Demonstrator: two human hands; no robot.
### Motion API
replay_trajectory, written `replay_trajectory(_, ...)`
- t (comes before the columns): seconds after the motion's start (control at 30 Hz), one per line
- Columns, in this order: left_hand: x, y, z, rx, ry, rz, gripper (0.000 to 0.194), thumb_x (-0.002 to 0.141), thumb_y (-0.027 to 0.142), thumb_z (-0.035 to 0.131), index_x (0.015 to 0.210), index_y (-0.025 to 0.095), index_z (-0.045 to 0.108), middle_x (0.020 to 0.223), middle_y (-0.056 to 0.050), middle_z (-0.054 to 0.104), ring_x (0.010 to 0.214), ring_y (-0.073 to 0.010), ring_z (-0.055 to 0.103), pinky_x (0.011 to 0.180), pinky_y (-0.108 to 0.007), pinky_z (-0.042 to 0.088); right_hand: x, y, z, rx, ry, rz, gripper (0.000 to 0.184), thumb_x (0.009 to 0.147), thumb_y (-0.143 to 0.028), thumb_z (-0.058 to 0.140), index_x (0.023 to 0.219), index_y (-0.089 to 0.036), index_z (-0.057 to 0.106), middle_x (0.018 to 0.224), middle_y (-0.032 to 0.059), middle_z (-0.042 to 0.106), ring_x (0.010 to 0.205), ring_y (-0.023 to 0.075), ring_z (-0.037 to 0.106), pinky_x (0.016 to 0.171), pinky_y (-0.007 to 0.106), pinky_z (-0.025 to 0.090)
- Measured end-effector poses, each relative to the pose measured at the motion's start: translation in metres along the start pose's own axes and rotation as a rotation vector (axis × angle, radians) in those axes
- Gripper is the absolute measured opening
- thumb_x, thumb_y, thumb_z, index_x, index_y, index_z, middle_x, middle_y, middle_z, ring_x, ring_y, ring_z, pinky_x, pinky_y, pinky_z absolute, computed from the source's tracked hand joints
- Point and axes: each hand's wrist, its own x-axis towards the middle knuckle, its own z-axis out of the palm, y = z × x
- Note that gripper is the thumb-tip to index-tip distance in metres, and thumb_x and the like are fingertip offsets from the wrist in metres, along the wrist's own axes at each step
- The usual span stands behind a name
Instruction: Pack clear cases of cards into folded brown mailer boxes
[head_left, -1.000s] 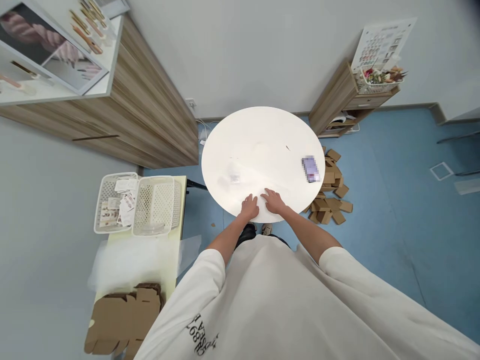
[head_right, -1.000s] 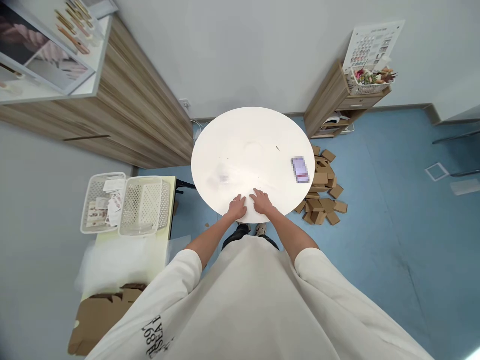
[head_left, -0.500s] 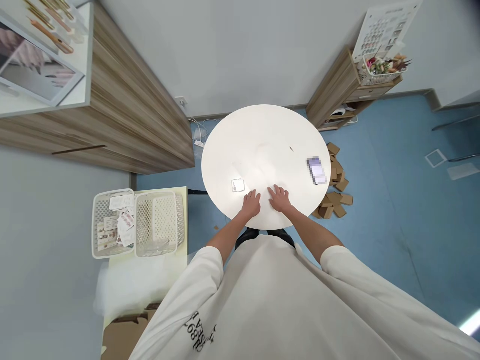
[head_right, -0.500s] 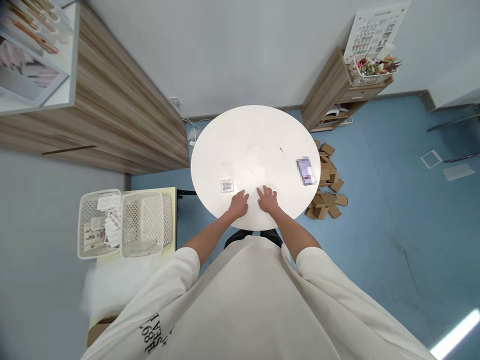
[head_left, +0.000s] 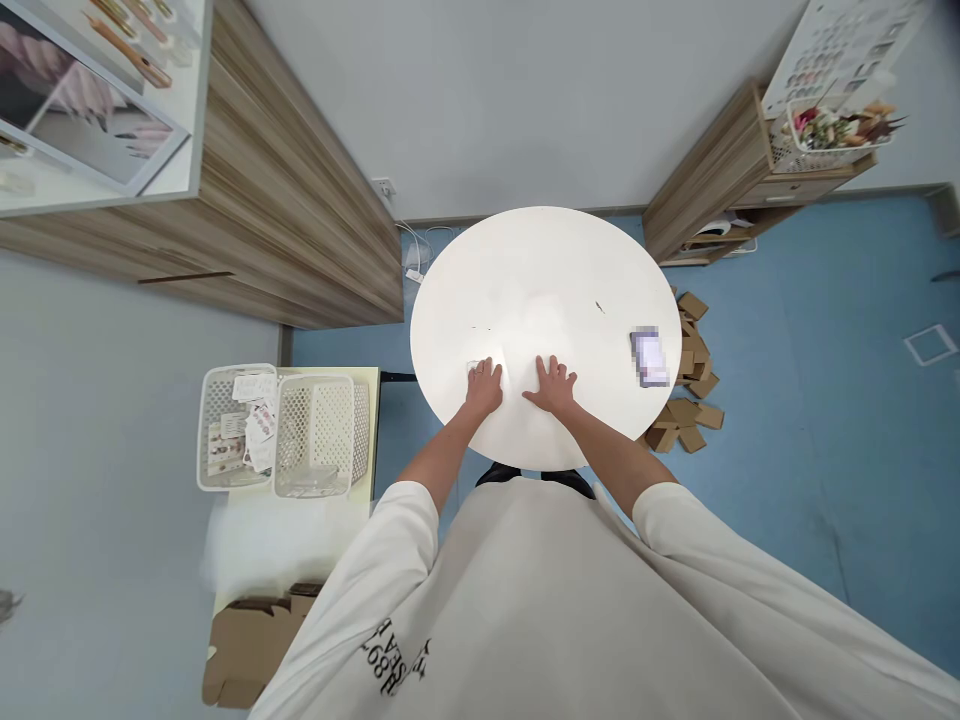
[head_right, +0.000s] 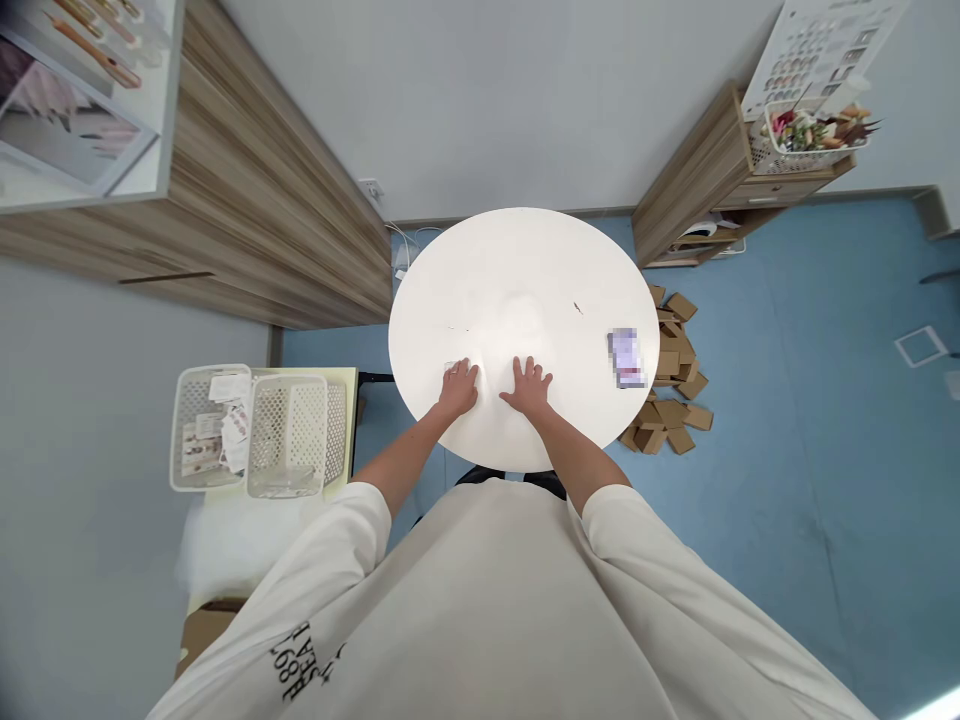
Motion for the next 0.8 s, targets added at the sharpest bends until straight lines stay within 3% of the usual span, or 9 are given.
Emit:
replay_trajectory(0.17, 0.007, -0.013, -0.002, 0.01, 0.054, -0.094, 0.072, 0.085, 0.01, 0.046, 0.155, 0.015, 0.031, 0.163, -0.019, 0.03, 0.152, -0.0344, 0.027, 0.121, -0.054, 0.026, 0.004, -0.002, 0.002, 0.003, -0.019, -0.002, 0.108, 0.084, -0.074, 0.059, 0.164, -0.029, 0.002, 0.168, 0.021, 0.004, 0.144, 0.0472, 0.022, 0.107, 0.068, 0.022)
replay_trajectory(0.37, 0.012, -0.012, -0.004, -0.048, 0.069, -0.115, 0.084, 0.079, 0.01, 0.053, 0.157, 0.016, 0.025, 0.157, -0.018, 0.039, 0.149, -0.035, 0.03, 0.118, -0.052, 0.029, 0.005, -0.001, 0.005, 0.025, 0.009, -0.012, 0.107, 0.084, -0.071, 0.062, 0.164, -0.028, 0.006, 0.168, 0.0221, 0.008, 0.143, 0.0472, 0.025, 0.107, 0.069, 0.023)
replay_trajectory(0.6, -0.003, -0.019, -0.004, -0.015, 0.069, -0.133, 0.076, 0.076, 0.009, 0.055, 0.149, 0.018, 0.037, 0.143, -0.019, 0.049, 0.143, -0.0361, 0.037, 0.116, -0.053, 0.029, 0.001, 0.013, 0.003, 0.083, 0.092, -0.097, 0.093, 0.091, -0.062, 0.056, 0.164, -0.022, 0.014, 0.167, 0.0214, 0.015, 0.142, 0.0443, 0.029, 0.112, 0.062, 0.023)
replay_trajectory(0.7, -0.004, -0.006, -0.012, -0.065, 0.121, -0.135, 0.074, 0.078, 0.016, 0.058, 0.149, 0.018, 0.037, 0.14, -0.019, 0.05, 0.138, -0.0365, 0.041, 0.115, -0.052, 0.032, -0.012, 0.037, 0.002, 0.098, 0.149, -0.182, 0.076, 0.096, -0.051, 0.05, 0.161, -0.021, 0.024, 0.166, 0.0187, 0.02, 0.142, 0.0403, 0.029, 0.113, 0.057, 0.024)
replay_trajectory(0.8, 0.004, 0.027, -0.02, -0.131, 0.202, -0.056, 0.077, 0.081, 0.025, 0.06, 0.152, 0.018, 0.033, 0.148, -0.018, 0.044, 0.14, -0.0357, 0.039, 0.116, -0.049, 0.032, -0.031, 0.067, 0.006, 0.107, 0.149, -0.235, 0.063, 0.097, -0.043, 0.048, 0.154, -0.02, 0.037, 0.164, 0.0174, 0.027, 0.14, 0.0377, 0.033, 0.112, 0.053, 0.028)
